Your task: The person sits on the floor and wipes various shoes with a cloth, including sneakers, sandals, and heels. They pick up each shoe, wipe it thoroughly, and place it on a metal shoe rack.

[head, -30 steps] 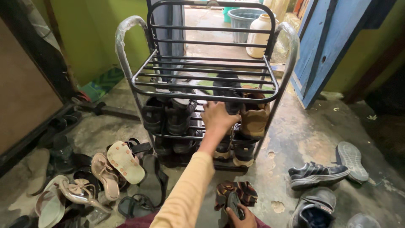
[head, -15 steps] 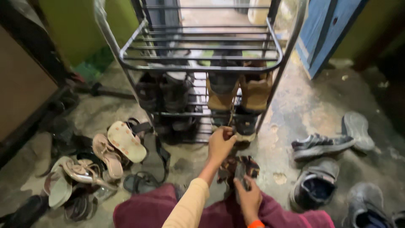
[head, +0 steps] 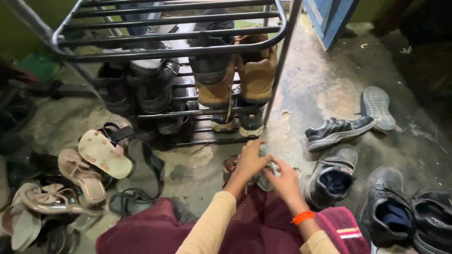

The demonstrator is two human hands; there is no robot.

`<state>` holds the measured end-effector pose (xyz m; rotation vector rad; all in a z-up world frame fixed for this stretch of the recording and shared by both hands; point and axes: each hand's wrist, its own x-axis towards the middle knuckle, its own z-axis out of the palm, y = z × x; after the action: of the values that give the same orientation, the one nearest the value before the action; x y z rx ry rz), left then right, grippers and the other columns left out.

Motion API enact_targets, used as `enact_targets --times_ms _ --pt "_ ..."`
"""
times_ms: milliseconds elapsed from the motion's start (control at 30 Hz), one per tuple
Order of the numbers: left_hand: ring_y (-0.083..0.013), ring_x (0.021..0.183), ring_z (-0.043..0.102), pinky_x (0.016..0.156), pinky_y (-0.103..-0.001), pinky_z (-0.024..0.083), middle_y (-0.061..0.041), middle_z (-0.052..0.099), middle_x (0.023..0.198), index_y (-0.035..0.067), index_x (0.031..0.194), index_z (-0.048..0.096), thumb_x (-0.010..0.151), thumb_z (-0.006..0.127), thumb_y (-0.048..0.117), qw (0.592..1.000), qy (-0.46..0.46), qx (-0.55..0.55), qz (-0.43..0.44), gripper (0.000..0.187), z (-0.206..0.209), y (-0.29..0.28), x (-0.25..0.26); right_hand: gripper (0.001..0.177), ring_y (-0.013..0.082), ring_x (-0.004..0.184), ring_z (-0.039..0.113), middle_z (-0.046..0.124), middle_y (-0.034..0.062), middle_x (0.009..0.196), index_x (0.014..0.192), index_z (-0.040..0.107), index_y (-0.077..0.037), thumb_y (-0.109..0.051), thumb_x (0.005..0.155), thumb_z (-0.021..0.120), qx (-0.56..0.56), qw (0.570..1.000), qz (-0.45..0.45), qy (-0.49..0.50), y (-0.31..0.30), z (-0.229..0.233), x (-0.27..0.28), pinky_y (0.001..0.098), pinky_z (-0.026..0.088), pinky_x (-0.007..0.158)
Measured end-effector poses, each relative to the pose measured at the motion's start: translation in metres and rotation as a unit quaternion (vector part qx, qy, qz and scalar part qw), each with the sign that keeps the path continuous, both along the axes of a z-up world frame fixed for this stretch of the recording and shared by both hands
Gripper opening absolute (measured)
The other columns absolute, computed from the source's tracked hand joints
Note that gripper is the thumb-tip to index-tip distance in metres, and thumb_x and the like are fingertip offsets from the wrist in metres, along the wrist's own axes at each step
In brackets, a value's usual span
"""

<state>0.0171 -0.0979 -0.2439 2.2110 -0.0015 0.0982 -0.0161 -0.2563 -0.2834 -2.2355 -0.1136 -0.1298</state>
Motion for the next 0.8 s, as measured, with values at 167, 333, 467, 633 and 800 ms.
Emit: enact_targets --times_ms 167,333,467,633,800 --pt "-0.0369 0.119 0.062 0.100 -0.047 0.049 -0.018 0.067 0.128 0.012 0.128 0.065 0.077 0.077 0.040 0.996 0.069 0.014 -0.055 0.059 -0.025 -0.028 0.025 0.039 0.0243 0.087 0.072 0.074 0.0117 0.113 0.119 0.073 -0.010 -0.024 0.083 0.077 -0.007 0.995 -0.018 -0.101 -0.070 0.039 0.044 0.0353 0.058 0.080" --pt "-0.0379 0.130 0.057 0.108 -0.044 0.046 -0.022 0.060 0.139 0.006 0.138 0.057 0.079 0.077 0.032 0.987 -0.053 0.009 -0.152 0.068 -0.068 -0.074 0.060 0.029 0.0259 0.092 0.071 0.074 0.0122 0.109 0.118 0.074 -0.008 -0.019 0.091 0.074 -0.048 0.971 -0.125 -0.198 -0.150 0.057 0.102 0.0381 0.055 0.084" --pt "-0.0370 0.139 0.051 0.112 -0.042 0.045 -0.021 0.053 0.150 0.010 0.149 0.047 0.078 0.078 0.027 0.978 -0.148 0.025 -0.144 0.080 -0.041 -0.137 0.103 0.028 0.0308 0.114 0.066 0.072 0.0135 0.118 0.120 0.074 -0.009 -0.021 0.095 0.073 -0.140 0.946 -0.141 -0.257 -0.219 0.030 0.167 0.0433 0.049 0.104" --pt "-0.0402 0.135 0.048 0.098 -0.049 0.051 -0.024 0.044 0.153 0.027 0.152 0.041 0.071 0.082 0.018 0.969 -0.115 0.089 -0.199 0.092 0.002 -0.226 0.168 0.047 0.0450 0.142 0.036 0.045 0.0198 0.154 0.141 0.066 -0.026 -0.040 0.096 0.069 -0.217 0.955 -0.190 -0.068 -0.272 0.016 0.230 0.0598 0.035 0.111" --pt "-0.0384 0.137 0.047 0.088 -0.067 0.054 -0.009 0.044 0.152 0.047 0.151 0.039 0.087 0.074 0.016 0.933 0.044 0.252 -0.255 0.080 -0.005 -0.274 0.220 0.105 0.0458 0.157 0.004 0.010 0.0147 0.173 0.156 0.040 -0.034 -0.063 0.065 0.084 -0.261 0.938 -0.221 0.057 -0.288 0.032 0.279 0.0768 0.018 0.114"
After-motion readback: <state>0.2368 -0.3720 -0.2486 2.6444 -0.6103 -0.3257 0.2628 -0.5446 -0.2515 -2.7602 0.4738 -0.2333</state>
